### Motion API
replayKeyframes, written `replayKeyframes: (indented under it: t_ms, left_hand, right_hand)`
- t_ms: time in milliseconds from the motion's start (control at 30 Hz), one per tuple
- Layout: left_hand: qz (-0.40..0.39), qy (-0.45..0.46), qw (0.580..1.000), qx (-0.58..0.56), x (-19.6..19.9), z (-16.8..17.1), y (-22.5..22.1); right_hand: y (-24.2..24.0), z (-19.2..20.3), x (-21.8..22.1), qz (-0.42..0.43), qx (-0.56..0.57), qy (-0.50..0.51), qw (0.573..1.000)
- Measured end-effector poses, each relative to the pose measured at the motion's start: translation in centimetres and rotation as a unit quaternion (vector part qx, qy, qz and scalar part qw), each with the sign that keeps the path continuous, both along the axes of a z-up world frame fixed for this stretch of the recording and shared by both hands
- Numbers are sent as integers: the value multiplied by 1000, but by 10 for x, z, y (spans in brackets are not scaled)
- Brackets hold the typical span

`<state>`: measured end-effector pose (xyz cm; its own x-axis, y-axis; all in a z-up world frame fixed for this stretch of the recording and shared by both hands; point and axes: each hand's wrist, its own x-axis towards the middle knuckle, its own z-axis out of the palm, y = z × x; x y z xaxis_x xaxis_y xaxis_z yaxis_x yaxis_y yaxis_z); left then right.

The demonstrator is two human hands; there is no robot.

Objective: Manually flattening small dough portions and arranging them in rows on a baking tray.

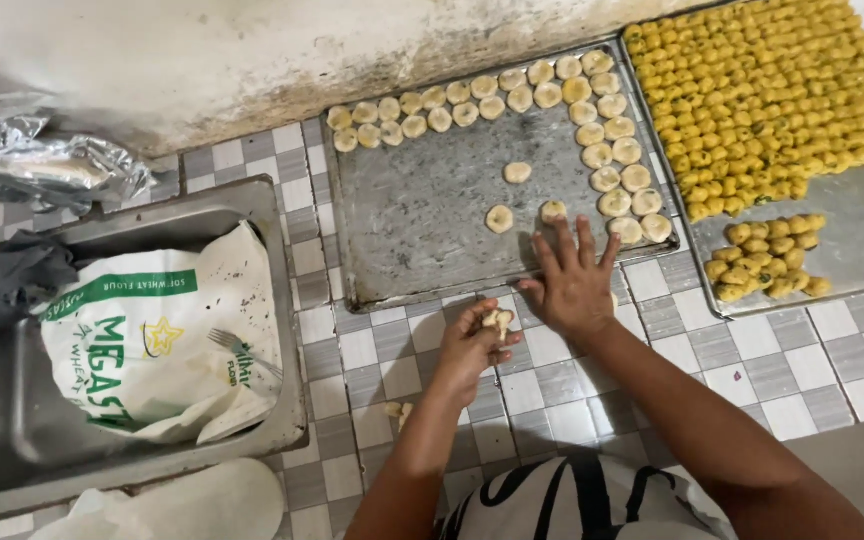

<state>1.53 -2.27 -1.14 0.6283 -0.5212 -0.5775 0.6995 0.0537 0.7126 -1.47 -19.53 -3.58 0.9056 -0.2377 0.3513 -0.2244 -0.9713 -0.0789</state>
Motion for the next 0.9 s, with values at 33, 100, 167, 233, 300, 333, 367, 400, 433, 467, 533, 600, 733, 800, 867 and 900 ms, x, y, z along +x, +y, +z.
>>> replayKeyframes:
  t_ms: [33,100,167,233,300,333,367,400,433,467,533,600,733,800,867,900]
  left_hand:
    - [-10,5,1000,1,0,-3,1]
    - [-27,6,1000,-2,2,-4,1]
    - [-35,46,998,-10,3,-2,0]
    - [-31,50,998,-11,7,-1,-3]
    - [-26,64,998,-4,1,-8,2]
    - [-43,45,998,8,3,-13,-1]
    - [-60,26,998,20,5,-17,-3]
    - [-62,26,998,19,5,-7,-3]
    - [-82,-30,994,63,5,4,-2]
    - [-97,-85,986,108,4,15,1]
    - [-98,-128,975,155,11,2,7]
    - [-101,-172,959,200,15,-5,13]
    - [-94,-200,953,208,21,-10,18]
    - [-98,-212,946,224,22,-3,22]
    - [-79,-202,951,221,23,17,24]
    - [-78,-203,951,221,24,19,25]
  right_hand:
    - [0,-1,-1,-3,1,5,1000]
    - [-2,0,-3,-11,-2,5,1000]
    - [-4,3,-4,12,33,32,999]
    - [-8,15,-5,60,115,43,991]
    - [2,20,-17,104,205,62,971]
    - [6,24,-19,140,232,89,959]
    - [10,28,-21,174,257,115,944]
    - [8,23,-22,172,256,114,944]
    - [5,17,-23,156,245,107,951]
    - [5,12,-23,145,237,101,955]
    - [2,8,-24,141,157,124,970]
    - [4,-2,-27,134,75,144,978]
    - [0,-24,-26,137,7,162,977]
    - [0,-18,-23,131,6,153,980]
    - [4,1,-16,120,98,236,959]
    - [6,10,-15,121,98,235,959]
